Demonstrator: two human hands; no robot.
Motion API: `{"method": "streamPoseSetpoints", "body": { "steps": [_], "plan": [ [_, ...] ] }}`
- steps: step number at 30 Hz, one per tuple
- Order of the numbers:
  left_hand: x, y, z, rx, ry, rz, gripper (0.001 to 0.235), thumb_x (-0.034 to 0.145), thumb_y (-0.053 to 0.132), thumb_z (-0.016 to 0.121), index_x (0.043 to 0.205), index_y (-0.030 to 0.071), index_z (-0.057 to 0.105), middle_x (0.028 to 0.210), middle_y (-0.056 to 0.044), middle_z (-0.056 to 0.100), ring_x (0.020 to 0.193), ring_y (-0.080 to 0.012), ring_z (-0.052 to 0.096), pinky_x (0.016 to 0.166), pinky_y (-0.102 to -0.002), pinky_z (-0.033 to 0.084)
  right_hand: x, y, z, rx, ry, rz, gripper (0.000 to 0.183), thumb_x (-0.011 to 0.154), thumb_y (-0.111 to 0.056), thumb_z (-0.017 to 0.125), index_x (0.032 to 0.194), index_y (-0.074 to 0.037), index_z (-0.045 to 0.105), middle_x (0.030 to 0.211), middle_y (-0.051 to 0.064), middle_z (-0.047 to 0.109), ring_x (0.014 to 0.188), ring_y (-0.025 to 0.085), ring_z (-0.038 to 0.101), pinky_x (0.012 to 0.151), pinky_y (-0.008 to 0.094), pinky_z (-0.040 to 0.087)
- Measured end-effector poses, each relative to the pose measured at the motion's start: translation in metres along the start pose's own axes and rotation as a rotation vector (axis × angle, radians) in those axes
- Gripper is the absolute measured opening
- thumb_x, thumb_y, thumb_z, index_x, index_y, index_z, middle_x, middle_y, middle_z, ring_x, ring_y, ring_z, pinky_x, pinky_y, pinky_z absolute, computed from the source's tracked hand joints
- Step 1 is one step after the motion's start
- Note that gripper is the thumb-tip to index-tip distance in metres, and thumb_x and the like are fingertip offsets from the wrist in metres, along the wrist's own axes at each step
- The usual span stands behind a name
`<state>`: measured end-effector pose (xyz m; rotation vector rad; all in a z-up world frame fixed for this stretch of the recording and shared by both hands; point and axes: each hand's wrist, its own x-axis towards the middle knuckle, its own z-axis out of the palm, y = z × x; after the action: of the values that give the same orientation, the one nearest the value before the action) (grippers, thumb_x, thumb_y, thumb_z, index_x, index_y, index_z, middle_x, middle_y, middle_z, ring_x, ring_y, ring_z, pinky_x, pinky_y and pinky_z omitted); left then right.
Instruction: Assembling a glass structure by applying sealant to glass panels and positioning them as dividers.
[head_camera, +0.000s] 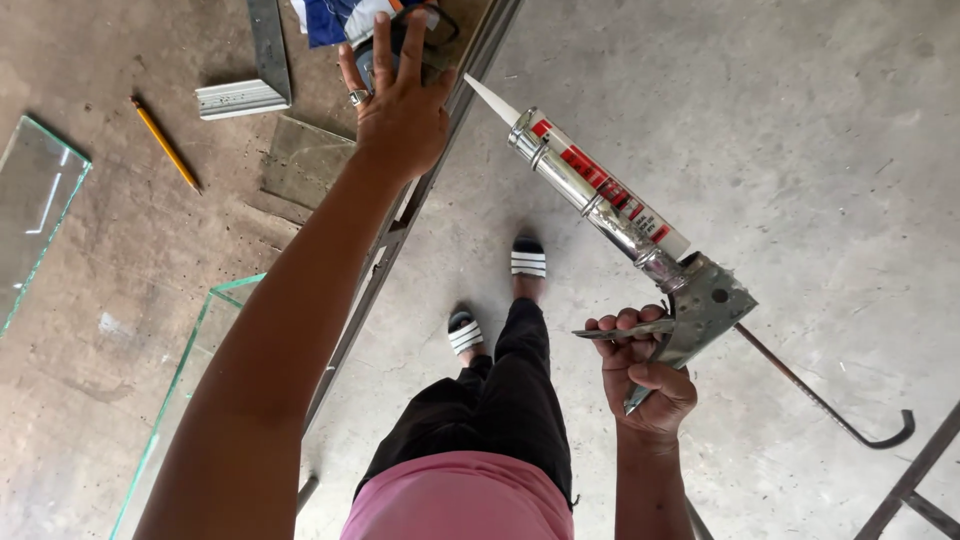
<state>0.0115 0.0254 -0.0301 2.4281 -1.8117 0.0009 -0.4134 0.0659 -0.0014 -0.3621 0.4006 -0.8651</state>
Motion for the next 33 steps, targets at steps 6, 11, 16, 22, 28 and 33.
{"method": "streamPoseSetpoints", "body": {
  "steps": [6,11,16,22,28,33],
  "plan": [
    [0.001,-0.005,-0.001,0.001,-0.040,-0.019,0.055,0.098,0.022,0.063,0.151,0.034,0.065,0.171,-0.007,-0.014,0.149,-0.0392,-0.025,0.109,-0.079,-0.014,0.001,0.003,-0.007,0.049,-0.008,0.024,0.058,0.075,0.004,0.058,0.132,-0.006,0.057,0.119,0.014,0.064,0.121,0.034,0.059,0.118,0.056,0.037],
    [-0.001,-0.007,-0.010,-0.051,-0.074,-0.018,0.050,0.100,0.018,0.064,0.148,0.034,0.071,0.171,-0.006,-0.010,0.149,-0.0389,-0.024,0.110,-0.078,-0.016,0.001,0.008,-0.005,0.059,-0.012,0.036,0.059,0.076,0.003,0.057,0.134,-0.007,0.056,0.121,0.011,0.063,0.121,0.032,0.058,0.120,0.056,0.035],
    [0.004,0.001,-0.029,-0.120,-0.172,-0.074,0.050,0.101,0.016,0.056,0.146,0.033,0.070,0.171,-0.008,-0.003,0.147,-0.0395,-0.022,0.110,-0.077,-0.018,-0.002,0.010,-0.003,0.073,0.015,0.027,0.061,0.075,0.003,0.054,0.135,-0.007,0.055,0.120,0.012,0.062,0.121,0.033,0.057,0.119,0.054,0.037],
    [0.007,-0.001,-0.032,-0.171,-0.186,-0.112,0.051,0.104,0.014,0.056,0.147,0.036,0.072,0.169,-0.006,-0.006,0.147,-0.0386,-0.023,0.111,-0.077,-0.018,-0.001,0.011,0.001,0.144,-0.006,0.014,0.058,0.077,0.005,0.060,0.134,-0.006,0.055,0.121,0.013,0.064,0.122,0.033,0.058,0.122,0.055,0.035],
    [0.007,-0.003,-0.030,-0.145,-0.152,-0.075,0.046,0.103,0.015,0.057,0.142,0.033,0.072,0.170,-0.012,0.007,0.148,-0.0429,-0.016,0.109,-0.078,-0.018,0.000,0.012,0.004,0.122,-0.004,0.014,0.057,0.076,0.002,0.060,0.133,-0.008,0.055,0.119,0.011,0.064,0.121,0.031,0.058,0.120,0.054,0.036],
    [0.008,-0.005,-0.031,-0.122,-0.182,-0.063,0.045,0.104,0.020,0.056,0.145,0.032,0.070,0.170,-0.013,0.006,0.148,-0.0435,-0.016,0.108,-0.077,-0.019,-0.001,0.015,0.005,0.130,-0.003,0.008,0.058,0.075,0.003,0.056,0.133,-0.006,0.055,0.119,0.012,0.063,0.121,0.032,0.059,0.119,0.054,0.039]
  ]
}}
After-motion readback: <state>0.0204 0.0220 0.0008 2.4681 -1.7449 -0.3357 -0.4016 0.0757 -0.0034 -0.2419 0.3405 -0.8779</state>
